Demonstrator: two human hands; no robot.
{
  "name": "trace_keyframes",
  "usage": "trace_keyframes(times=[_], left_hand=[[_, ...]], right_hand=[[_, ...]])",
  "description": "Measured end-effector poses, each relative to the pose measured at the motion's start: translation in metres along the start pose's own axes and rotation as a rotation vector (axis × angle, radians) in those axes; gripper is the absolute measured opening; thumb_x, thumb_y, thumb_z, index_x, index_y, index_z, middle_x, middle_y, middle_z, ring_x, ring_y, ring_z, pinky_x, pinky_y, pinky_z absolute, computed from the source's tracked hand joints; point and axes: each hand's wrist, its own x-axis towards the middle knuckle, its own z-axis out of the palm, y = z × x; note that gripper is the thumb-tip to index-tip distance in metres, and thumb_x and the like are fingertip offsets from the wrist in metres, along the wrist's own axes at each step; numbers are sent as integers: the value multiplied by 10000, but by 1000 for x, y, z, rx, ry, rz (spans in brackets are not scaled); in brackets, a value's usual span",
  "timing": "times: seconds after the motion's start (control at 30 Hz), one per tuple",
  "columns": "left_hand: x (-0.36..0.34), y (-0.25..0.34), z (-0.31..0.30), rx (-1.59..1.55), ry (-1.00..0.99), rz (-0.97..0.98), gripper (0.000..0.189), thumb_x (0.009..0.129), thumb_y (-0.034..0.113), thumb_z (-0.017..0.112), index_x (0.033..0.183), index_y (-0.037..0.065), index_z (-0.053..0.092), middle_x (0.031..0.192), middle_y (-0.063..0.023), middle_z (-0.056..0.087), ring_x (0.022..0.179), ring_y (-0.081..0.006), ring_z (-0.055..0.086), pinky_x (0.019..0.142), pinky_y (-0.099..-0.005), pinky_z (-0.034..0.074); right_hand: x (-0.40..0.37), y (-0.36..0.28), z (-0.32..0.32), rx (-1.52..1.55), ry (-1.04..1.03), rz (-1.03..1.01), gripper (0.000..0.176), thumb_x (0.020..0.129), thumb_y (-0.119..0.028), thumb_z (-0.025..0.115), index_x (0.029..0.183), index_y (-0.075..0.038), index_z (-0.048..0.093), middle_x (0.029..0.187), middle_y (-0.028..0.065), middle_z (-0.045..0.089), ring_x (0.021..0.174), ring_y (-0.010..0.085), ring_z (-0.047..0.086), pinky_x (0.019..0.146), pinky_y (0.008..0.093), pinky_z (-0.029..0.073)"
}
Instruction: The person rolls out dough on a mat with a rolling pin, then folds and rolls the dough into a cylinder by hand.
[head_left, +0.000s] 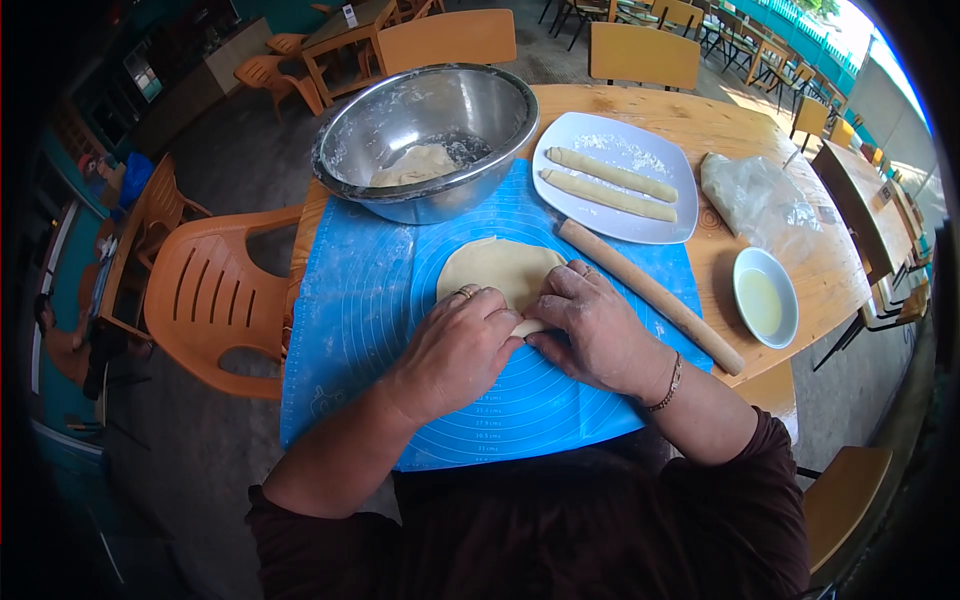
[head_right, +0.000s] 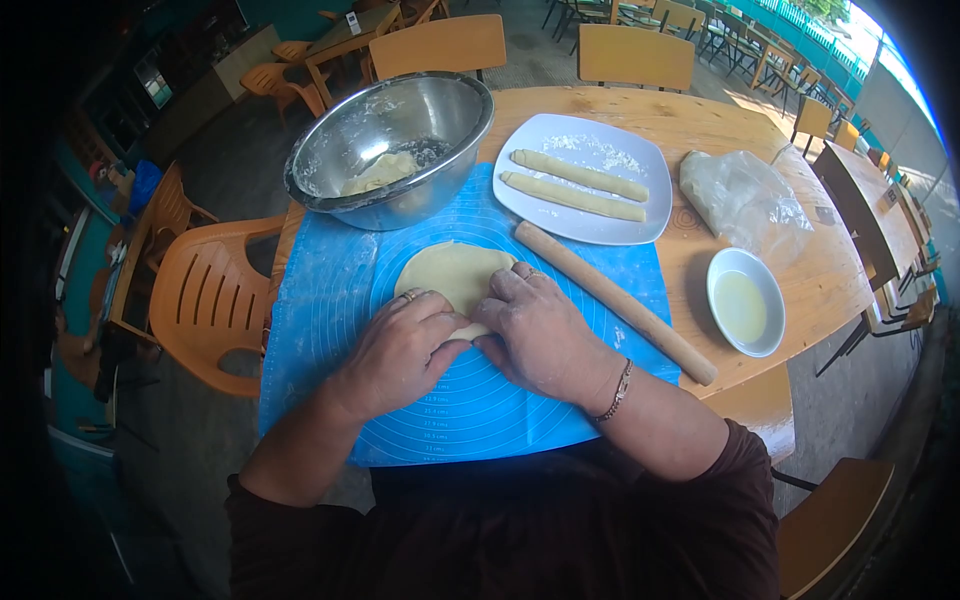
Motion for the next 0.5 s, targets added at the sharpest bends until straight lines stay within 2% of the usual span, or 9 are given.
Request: trace_keyframes(times=[0.27,0.5], left_hand=[[2,7,0,-7,114,-25,284,803,83,796,1059,2,706,995,-137,660,973,-324,656,859,-436,520],[-1,0,2,-71,7,0,233,797,74,792,1006,2,718,984,-141,657,925,-328,656,828,-436,524]], right_hand=[[0,1,4,-39,30,-11,199,777,-133,750,945,-38,705,966,138,585,994,340,571,886,445,485],[-1,-2,-1,-44,-36,30,203,771,-155,761,912,-32,683,996,157,581,1007,350,571,888,446,479]])
